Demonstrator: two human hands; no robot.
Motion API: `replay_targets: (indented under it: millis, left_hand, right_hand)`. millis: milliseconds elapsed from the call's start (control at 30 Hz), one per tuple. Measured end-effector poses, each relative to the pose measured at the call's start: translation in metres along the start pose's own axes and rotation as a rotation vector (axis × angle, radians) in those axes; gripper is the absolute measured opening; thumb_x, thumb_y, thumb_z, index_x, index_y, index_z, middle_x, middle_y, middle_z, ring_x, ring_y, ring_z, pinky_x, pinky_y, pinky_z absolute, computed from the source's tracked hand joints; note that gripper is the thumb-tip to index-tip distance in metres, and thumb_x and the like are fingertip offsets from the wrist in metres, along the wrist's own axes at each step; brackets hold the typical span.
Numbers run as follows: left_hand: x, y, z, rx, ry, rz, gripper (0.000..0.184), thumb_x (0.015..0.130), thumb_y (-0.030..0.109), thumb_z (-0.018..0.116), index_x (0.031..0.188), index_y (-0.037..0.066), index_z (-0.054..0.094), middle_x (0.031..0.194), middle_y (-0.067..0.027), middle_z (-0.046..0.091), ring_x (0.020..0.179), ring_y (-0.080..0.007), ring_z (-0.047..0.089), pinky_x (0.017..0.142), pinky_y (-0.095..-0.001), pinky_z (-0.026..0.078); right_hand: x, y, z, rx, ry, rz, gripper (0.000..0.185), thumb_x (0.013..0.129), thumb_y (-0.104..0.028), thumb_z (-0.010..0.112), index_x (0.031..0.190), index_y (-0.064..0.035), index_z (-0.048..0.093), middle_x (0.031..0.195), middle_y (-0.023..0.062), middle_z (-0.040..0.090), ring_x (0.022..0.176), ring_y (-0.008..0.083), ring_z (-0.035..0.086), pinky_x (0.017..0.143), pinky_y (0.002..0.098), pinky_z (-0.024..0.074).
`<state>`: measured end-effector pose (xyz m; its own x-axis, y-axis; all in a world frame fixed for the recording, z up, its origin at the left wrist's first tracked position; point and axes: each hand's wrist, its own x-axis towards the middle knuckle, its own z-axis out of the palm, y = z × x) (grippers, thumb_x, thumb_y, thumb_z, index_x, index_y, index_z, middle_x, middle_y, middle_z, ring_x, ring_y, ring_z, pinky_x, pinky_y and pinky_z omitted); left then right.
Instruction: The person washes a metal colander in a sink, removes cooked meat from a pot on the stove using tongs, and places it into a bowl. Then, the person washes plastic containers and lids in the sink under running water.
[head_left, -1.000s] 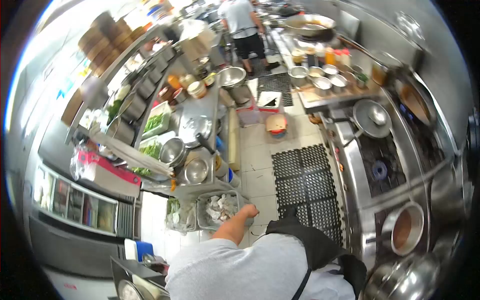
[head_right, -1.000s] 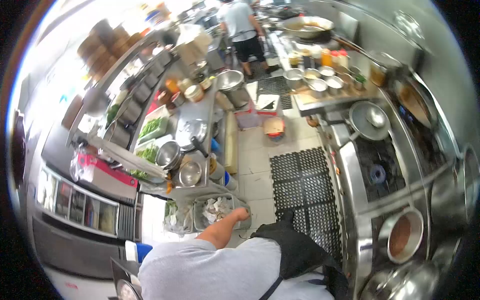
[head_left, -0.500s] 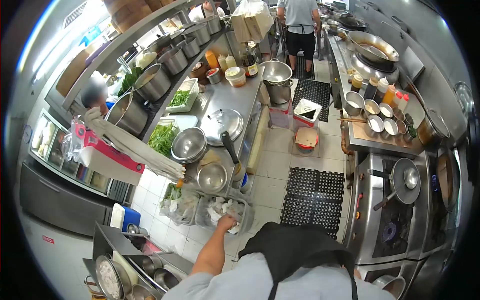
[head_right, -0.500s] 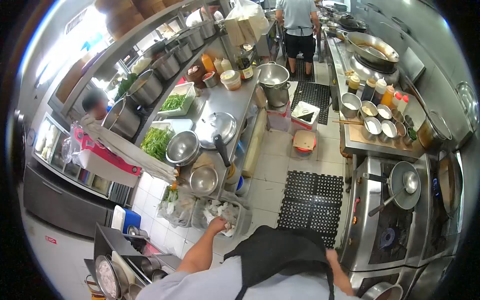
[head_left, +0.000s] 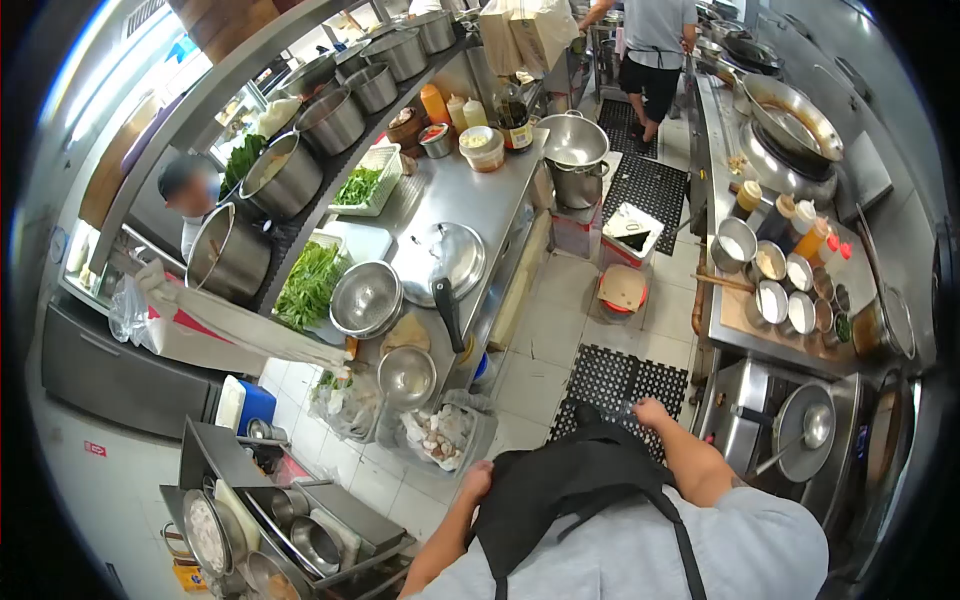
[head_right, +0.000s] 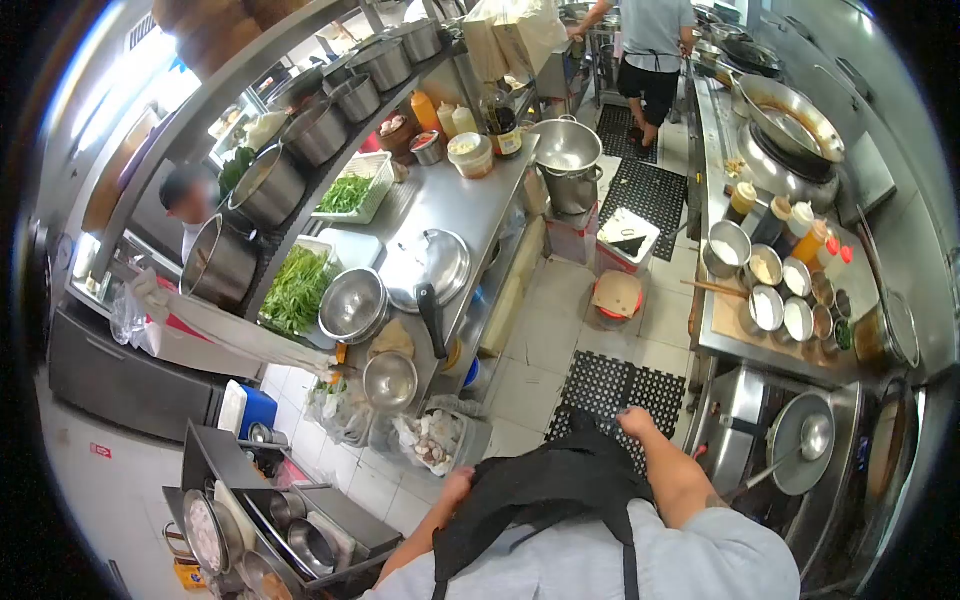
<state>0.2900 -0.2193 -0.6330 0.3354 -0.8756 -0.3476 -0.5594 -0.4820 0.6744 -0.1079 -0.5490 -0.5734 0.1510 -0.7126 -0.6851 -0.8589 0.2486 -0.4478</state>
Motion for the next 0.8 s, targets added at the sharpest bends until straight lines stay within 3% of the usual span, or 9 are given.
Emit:
replay_targets:
  millis: [67, 133, 233, 333, 433, 533, 567, 667, 800]
  left_hand:
    - [-0.027, 0.198, -0.1, -0.751, 0.007, -0.278, 0.025, 0.093, 0.027, 0.059, 0.099, 0.004, 0.066, 0.095, -0.0049, 0.067, 0.088, -0.0159, 0.061, 0.08, -0.0317, 0.047]
    - [-0.047, 0.211, -0.127, -0.761, -0.263, -0.202, 0.026, 0.094, 0.028, 0.059, 0.101, 0.005, 0.066, 0.096, -0.0036, 0.067, 0.091, -0.0173, 0.062, 0.08, -0.0347, 0.05]
    - [-0.035, 0.216, -0.125, -1.034, -0.324, -0.72, 0.032, 0.093, 0.033, 0.059, 0.102, 0.003, 0.066, 0.101, -0.0095, 0.069, 0.096, -0.0246, 0.065, 0.084, -0.0393, 0.05]
    - [0.004, 0.134, -0.052, 0.096, -0.32, -0.472, 0.039, 0.091, 0.035, 0.057, 0.105, -0.001, 0.065, 0.107, -0.0185, 0.068, 0.1, -0.036, 0.064, 0.088, -0.0434, 0.049]
    - [0.026, 0.147, -0.016, 0.228, -0.237, -0.482, 0.044, 0.09, 0.034, 0.054, 0.109, -0.005, 0.063, 0.111, -0.027, 0.063, 0.107, -0.0445, 0.059, 0.093, -0.0462, 0.046]
    - [0.041, 0.129, 0.002, 0.052, 0.061, -0.587, 0.041, 0.091, 0.03, 0.052, 0.109, -0.004, 0.063, 0.11, -0.0282, 0.063, 0.106, -0.0458, 0.058, 0.093, -0.0471, 0.045]
    - [0.039, 0.132, 0.004, 0.029, 0.245, -0.574, 0.038, 0.093, 0.031, 0.05, 0.104, -0.002, 0.064, 0.104, -0.0267, 0.065, 0.103, -0.045, 0.059, 0.091, -0.0462, 0.046]
    - [0.02, 0.166, -0.011, -0.34, 0.214, -0.493, 0.035, 0.094, 0.031, 0.051, 0.096, -0.001, 0.064, 0.094, -0.0244, 0.066, 0.094, -0.0434, 0.061, 0.085, -0.0443, 0.046]
    - [-0.023, 0.256, -0.072, -0.396, 0.04, -0.545, 0.035, 0.094, 0.032, 0.053, 0.091, -0.003, 0.062, 0.086, -0.0218, 0.066, 0.085, -0.0385, 0.062, 0.077, -0.0417, 0.046]
  right_hand:
    - [0.03, 0.003, -0.008, -0.067, -0.026, -0.087, 0.032, 0.084, -0.033, 0.064, 0.095, -0.0049, 0.072, 0.072, 0.0111, 0.07, 0.059, 0.0232, 0.067, 0.061, 0.0363, 0.0545]
    - [0.05, 0.0, -0.024, -0.078, -0.013, -0.115, 0.032, 0.084, -0.033, 0.064, 0.095, -0.0032, 0.072, 0.068, 0.0107, 0.068, 0.056, 0.0233, 0.065, 0.058, 0.0367, 0.0537]
    - [0.072, 0.005, -0.046, 0.107, -0.078, 0.013, 0.031, 0.085, -0.031, 0.062, 0.091, -0.0016, 0.071, 0.067, 0.0108, 0.067, 0.052, 0.0227, 0.063, 0.055, 0.0366, 0.0527]
    - [0.09, 0.015, -0.061, -0.178, -0.246, 0.026, 0.032, 0.087, -0.03, 0.059, 0.092, -0.001, 0.07, 0.064, 0.0113, 0.065, 0.05, 0.0232, 0.062, 0.054, 0.0371, 0.0524]
    - [0.106, 0.021, -0.072, -0.477, -0.372, -0.097, 0.035, 0.087, -0.034, 0.058, 0.091, -0.0018, 0.071, 0.063, 0.0126, 0.064, 0.054, 0.0271, 0.064, 0.059, 0.0392, 0.0538]
    - [0.128, 0.02, -0.072, -0.57, -0.349, -0.332, 0.038, 0.086, -0.038, 0.057, 0.088, -0.003, 0.072, 0.075, 0.0149, 0.069, 0.069, 0.0301, 0.068, 0.071, 0.0406, 0.0545]
    - [0.137, 0.016, -0.069, -0.63, -0.284, -0.339, 0.037, 0.084, -0.038, 0.058, 0.091, -0.0042, 0.073, 0.089, 0.0154, 0.071, 0.083, 0.03, 0.068, 0.081, 0.0403, 0.0526]
    - [0.126, -0.025, -0.09, -0.539, -0.31, -0.252, 0.044, 0.083, -0.043, 0.053, 0.088, -0.0042, 0.074, 0.093, 0.0207, 0.07, 0.09, 0.036, 0.067, 0.086, 0.0426, 0.0513]
    - [0.142, -0.034, -0.077, -0.367, -0.216, -0.22, 0.044, 0.083, -0.043, 0.053, 0.089, -0.0045, 0.074, 0.094, 0.0212, 0.069, 0.093, 0.0351, 0.066, 0.086, 0.0419, 0.0515]
